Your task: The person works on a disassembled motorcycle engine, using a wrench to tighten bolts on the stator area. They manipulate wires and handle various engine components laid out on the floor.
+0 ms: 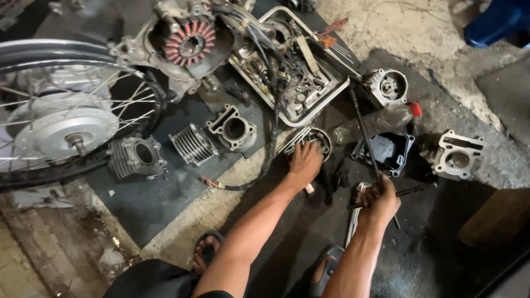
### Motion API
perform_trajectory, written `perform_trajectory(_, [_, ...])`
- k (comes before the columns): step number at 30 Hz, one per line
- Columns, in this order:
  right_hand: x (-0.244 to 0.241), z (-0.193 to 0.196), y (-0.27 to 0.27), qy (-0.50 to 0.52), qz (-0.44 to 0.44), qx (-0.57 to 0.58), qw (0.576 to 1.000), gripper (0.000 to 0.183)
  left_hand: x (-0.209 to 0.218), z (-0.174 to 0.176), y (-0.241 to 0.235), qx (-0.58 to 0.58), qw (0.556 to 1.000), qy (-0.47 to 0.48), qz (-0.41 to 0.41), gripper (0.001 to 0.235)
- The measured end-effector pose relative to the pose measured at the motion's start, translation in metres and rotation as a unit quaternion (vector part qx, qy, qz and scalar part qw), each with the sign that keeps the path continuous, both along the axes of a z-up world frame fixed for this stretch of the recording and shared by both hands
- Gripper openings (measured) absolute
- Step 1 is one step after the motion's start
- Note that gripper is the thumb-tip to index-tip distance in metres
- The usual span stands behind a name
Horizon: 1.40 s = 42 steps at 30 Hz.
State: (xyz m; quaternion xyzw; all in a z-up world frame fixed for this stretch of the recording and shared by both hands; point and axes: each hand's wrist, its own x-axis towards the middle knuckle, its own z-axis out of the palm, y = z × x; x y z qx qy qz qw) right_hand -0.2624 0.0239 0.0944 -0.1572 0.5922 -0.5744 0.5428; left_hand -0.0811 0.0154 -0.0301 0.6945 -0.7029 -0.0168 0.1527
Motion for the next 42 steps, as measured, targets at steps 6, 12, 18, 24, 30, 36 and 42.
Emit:
perform_trajectory(6, [0.016, 0.027, 0.003, 0.008, 0.006, -0.009, 1.000, 0.017, 0.011, 0.012, -0.010, 0.098, 0.827, 0.540, 0.119, 0.018])
perform_trajectory(12, [0.022, 0.022, 0.003, -0.004, 0.009, -0.018, 1.000, 0.014, 0.028, 0.017, -0.003, 0.053, 0.638, 0.749, 0.174, 0.027])
perform_trajectory(18, [0.027, 0.035, 0.007, 0.005, 0.062, -0.030, 0.998, 0.016, 0.069, 0.027, 0.004, 0.028, 0.660, 0.710, 0.243, 0.025])
perform_trajectory(24, [0.042, 0.061, 0.013, -0.042, 0.104, -0.049, 0.992, 0.014, 0.113, 0.079, 0.020, -0.115, 0.530, 0.818, 0.191, 0.033])
perform_trajectory(30, [0.037, 0.056, 0.014, -0.126, 0.263, -0.102, 0.951, 0.013, 0.162, 0.108, 0.023, -0.195, 0.484, 0.819, 0.239, 0.035])
perform_trajectory(36, [0.042, 0.034, 0.014, -0.094, 0.305, -0.157, 0.935, 0.011, 0.198, 0.170, 0.037, -0.233, 0.410, 0.865, 0.173, 0.046])
perform_trajectory(42, [0.061, 0.036, 0.019, -0.096, 0.312, -0.175, 0.929, 0.011, 0.211, 0.166, 0.037, -0.243, 0.396, 0.869, 0.171, 0.045])
